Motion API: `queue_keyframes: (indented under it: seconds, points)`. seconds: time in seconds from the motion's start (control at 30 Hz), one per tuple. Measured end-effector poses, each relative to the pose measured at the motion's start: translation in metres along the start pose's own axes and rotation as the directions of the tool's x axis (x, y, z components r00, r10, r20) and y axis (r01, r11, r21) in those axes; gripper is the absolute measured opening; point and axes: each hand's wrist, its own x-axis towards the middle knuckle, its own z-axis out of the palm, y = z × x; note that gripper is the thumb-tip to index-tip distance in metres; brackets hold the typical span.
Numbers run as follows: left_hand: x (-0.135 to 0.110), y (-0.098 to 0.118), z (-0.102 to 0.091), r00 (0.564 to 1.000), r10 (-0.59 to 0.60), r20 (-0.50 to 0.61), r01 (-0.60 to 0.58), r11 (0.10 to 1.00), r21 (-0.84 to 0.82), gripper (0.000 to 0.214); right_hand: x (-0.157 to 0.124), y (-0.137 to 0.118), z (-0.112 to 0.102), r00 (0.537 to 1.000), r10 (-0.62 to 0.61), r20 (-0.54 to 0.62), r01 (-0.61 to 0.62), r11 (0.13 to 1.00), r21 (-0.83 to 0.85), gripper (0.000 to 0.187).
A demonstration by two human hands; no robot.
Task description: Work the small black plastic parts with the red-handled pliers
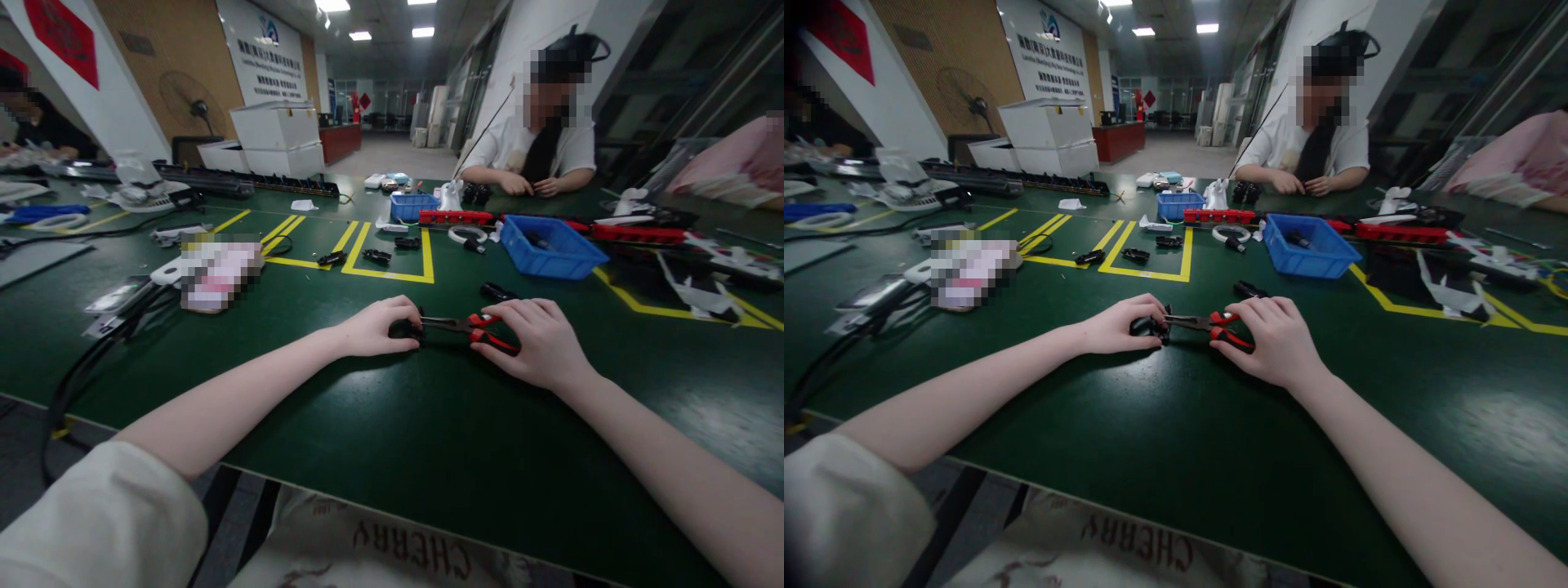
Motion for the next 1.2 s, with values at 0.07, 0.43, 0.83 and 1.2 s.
queue_keyframes:
  seconds: [0.07,0.43,0.83,1.2]
  points:
    - [-0.0005,-0.0008,0.0008,1.000,-0.008,-0.016,0.008,1.000,-0.012,0.023,0.0001,0.0004,-0.0002,1.000,-0.016,-0.003,0.016,1.000,-0.003,0.044]
    - [-0.0007,-0.0040,0.0028,1.000,-0.015,-0.015,0.015,1.000,-0.001,0.021,0.0008,0.0005,0.0014,0.992,-0.121,-0.020,0.118,0.988,-0.096,0.044]
    - [0.0007,-0.0033,0.0023,0.999,-0.005,-0.044,0.007,0.999,0.044,0.018,0.0007,0.0023,0.0052,0.996,-0.084,0.013,0.084,0.996,-0.018,0.041]
    - [0.0015,0.0006,0.0052,0.989,-0.046,-0.139,0.090,0.941,0.326,0.034,0.0009,-0.0020,0.0036,0.996,-0.009,0.084,0.005,0.999,0.049,0.042]
